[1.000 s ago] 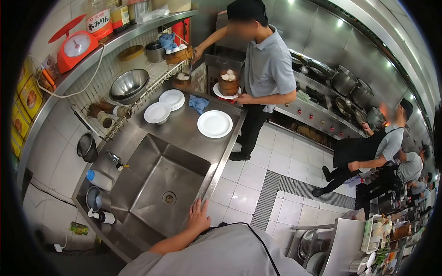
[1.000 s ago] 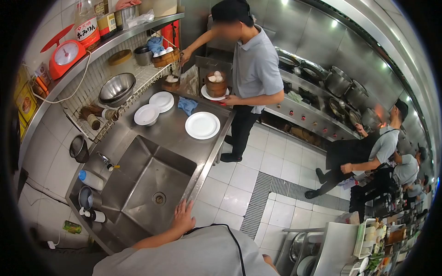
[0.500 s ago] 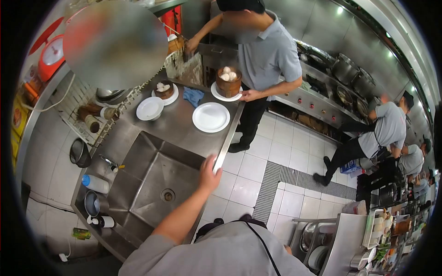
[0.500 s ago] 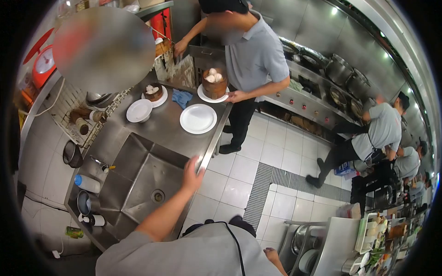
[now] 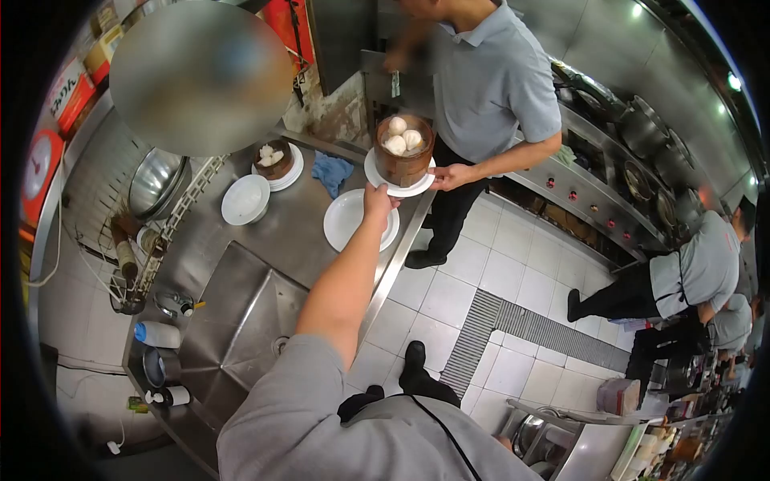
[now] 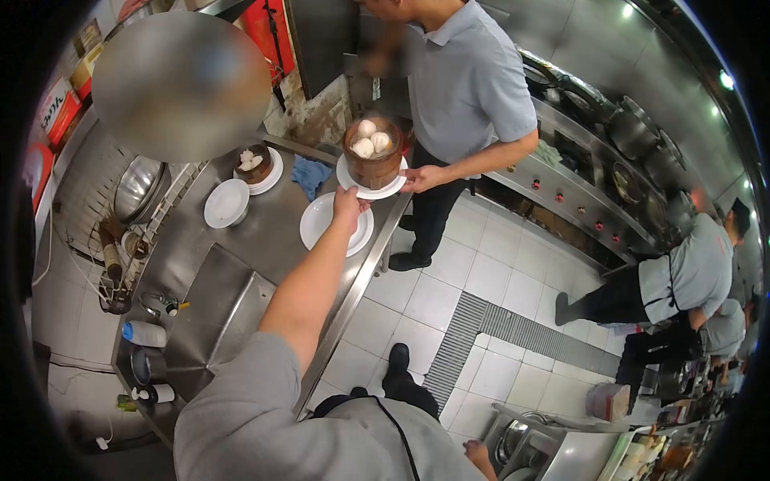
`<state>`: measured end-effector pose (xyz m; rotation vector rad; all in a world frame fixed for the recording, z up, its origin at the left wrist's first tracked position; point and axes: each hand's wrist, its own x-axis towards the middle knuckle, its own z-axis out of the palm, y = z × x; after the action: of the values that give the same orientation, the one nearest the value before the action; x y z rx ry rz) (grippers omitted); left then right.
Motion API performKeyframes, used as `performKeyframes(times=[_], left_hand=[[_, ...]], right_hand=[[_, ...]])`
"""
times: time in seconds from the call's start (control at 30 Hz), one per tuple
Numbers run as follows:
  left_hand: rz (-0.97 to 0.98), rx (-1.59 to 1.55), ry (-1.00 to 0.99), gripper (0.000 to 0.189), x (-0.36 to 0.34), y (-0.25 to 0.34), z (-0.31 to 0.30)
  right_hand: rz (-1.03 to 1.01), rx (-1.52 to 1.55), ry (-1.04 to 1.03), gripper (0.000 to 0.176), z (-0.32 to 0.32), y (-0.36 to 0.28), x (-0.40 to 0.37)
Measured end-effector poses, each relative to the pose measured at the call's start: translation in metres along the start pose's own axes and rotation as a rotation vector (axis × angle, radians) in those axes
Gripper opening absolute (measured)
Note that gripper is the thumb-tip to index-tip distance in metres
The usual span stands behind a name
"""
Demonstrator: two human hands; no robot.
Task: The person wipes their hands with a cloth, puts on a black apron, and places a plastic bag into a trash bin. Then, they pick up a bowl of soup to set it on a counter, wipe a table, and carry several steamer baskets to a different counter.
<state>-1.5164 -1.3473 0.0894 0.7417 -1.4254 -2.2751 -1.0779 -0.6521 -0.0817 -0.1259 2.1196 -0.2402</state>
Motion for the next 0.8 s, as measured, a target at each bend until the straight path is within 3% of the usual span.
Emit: performKeyframes(times=[0.07,0.13,0.2,0.3,0.4,0.57,0.7,0.8], left_hand=[[0.048,0.059,0.030,0.026,-0.002,0.005,0.002],[0.127,0.100,0.095,0.026,-0.010,0.021,0.008],[0.160,0.109,0.112,0.026,-0.021,0.041,0.006],[0.177,0.139,0.160,0.027,-0.047,0.076,-0.007],[0.162,0.151,0.216,0.027,-0.077,0.102,-0.036],[0.140,0.104,0.234,0.041,-0.135,0.108,-0.113],[0.133,-0.007,0.350,0.051,-0.204,0.096,-0.179],[0.243,0.114,0.439,0.049,-0.257,0.075,-0.227]], right_hand=[[-0.020,0.191,0.113,0.039,-0.028,-0.001,0.050],[-0.462,-0.297,0.426,0.042,-0.066,-0.006,0.115],[-0.210,0.348,0.500,0.041,-0.155,-0.113,0.116],[-0.414,0.500,0.387,0.043,-0.268,-0.242,0.135],[-0.658,0.373,0.399,0.040,-0.345,-0.370,0.140],[-0.952,0.430,0.253,0.041,-0.375,-0.535,0.186],[-0.884,0.786,-0.030,0.043,-0.363,-0.651,0.219],[-0.849,0.903,-0.117,0.043,-0.352,-0.718,0.209]])
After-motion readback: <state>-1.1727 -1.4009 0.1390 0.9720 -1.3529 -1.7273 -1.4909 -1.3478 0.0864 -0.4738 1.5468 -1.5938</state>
